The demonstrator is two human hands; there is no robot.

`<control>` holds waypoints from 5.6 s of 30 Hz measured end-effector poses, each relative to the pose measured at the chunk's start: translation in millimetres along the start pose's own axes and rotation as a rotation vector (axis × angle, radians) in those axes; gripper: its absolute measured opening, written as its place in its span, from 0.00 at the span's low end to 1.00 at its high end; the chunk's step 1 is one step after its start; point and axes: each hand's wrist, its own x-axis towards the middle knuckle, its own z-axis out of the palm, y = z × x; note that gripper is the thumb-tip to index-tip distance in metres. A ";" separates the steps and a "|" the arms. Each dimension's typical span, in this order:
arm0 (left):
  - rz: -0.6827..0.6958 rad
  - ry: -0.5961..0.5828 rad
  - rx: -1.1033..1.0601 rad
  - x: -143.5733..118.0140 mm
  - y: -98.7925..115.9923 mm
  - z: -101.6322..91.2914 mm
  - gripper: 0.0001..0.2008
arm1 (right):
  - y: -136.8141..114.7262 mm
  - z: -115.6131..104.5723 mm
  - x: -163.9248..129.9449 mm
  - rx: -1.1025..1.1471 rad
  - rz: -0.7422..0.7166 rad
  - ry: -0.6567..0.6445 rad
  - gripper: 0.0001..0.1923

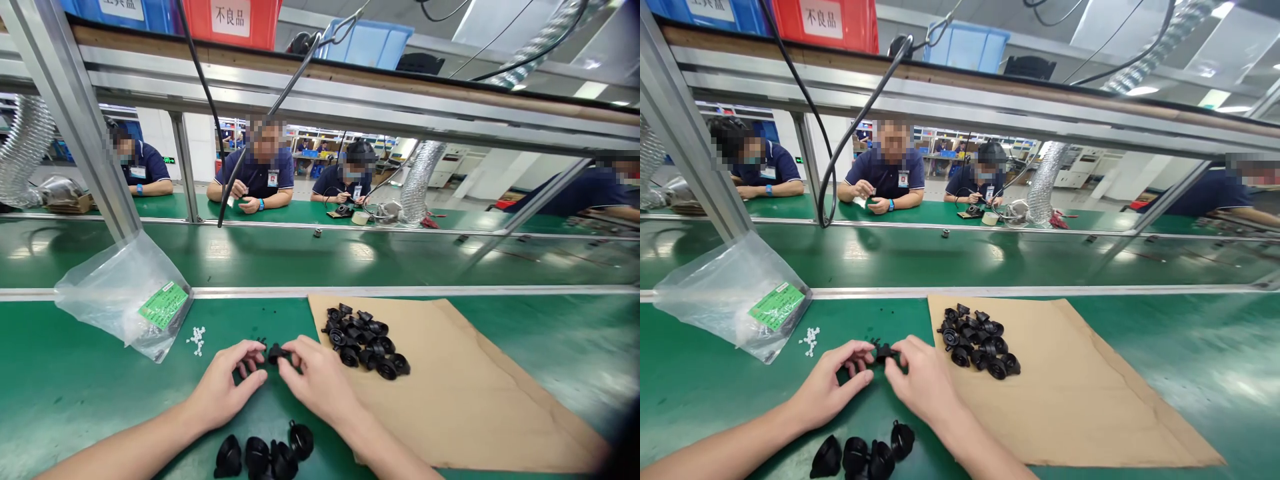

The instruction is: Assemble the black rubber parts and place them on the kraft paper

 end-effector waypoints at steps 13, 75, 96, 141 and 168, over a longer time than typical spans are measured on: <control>0.224 0.077 0.364 1.0 -9.2 -10.5 0.07 | 49.6 -48.6 4.5 -0.688 0.331 -0.045 0.21; 0.136 -0.150 0.883 -3.3 2.0 -11.9 0.12 | 26.2 10.9 11.6 -0.176 -0.115 -0.129 0.05; -0.424 -0.128 -0.962 -1.4 3.1 16.9 0.19 | -4.9 23.4 -1.4 0.581 -0.206 -0.097 0.08; -0.343 -0.169 -0.595 -5.4 -1.7 17.9 0.26 | -12.4 -64.5 -32.8 0.229 -0.085 -0.625 0.10; -0.117 -0.050 -0.115 -6.5 -0.9 4.5 0.15 | -8.1 13.5 -11.0 0.561 -0.085 -0.107 0.07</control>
